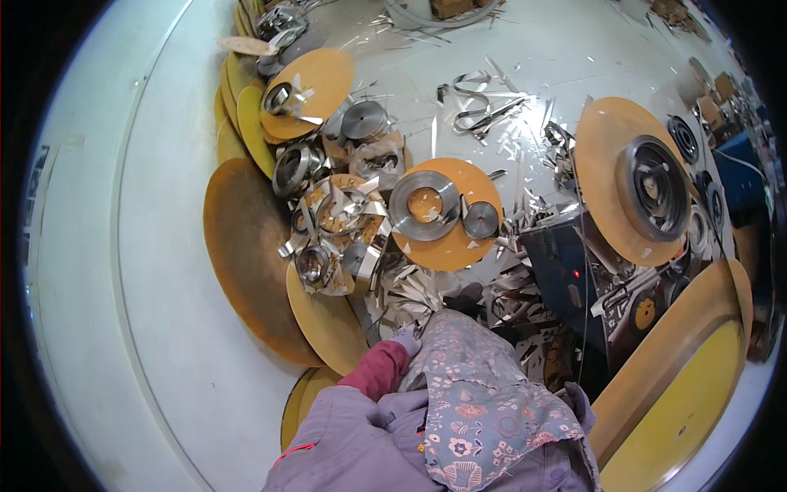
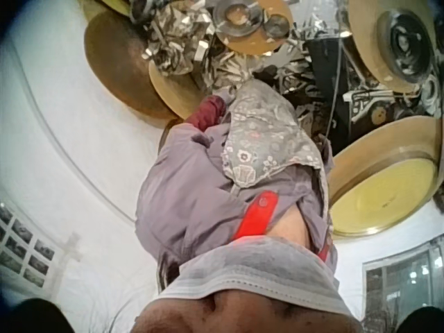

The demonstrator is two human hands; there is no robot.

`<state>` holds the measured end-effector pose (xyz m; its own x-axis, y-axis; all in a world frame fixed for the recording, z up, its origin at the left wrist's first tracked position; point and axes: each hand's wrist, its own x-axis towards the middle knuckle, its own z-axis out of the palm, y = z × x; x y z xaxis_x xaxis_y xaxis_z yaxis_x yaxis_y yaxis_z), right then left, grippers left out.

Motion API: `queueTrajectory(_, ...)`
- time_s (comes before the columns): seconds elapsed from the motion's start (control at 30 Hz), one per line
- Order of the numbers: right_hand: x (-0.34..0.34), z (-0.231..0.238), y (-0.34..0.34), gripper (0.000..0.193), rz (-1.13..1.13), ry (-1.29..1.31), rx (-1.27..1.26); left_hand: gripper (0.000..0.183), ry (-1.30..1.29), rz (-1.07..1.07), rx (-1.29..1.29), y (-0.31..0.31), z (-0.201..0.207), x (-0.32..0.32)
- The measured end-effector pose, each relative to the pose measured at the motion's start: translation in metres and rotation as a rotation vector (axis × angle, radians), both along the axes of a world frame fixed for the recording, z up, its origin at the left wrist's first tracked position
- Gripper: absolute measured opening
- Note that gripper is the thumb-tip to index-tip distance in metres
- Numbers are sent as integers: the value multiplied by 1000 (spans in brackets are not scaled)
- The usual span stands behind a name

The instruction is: The person wraps thin metal strips around a circular template, then assembles metal components on a workbench by hand.

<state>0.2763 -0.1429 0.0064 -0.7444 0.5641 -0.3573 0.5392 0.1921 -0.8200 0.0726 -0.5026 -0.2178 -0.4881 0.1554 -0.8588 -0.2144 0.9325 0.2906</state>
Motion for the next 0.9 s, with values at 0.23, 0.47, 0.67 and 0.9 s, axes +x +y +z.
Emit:
queueTrajectory(0.23, -21, -2, -6, 47, 118, -107, -152, 53, -139, 29, -187, -78, -34, 38)
queueTrajectory(0.47, -54, -3, -25, 47, 221, -21, -125, 49, -138, 90, -247, -86, -21, 33)
queueTrajectory(0.67, -49, 4, -32, 47, 127, 63, 2, 53, -87, 63, -156, -74, -21, 12)
queueTrajectory(0.9, -48, 25, -35, 51, 119, 3, 205, 44, 70, -108, -183, -94, -44, -14)
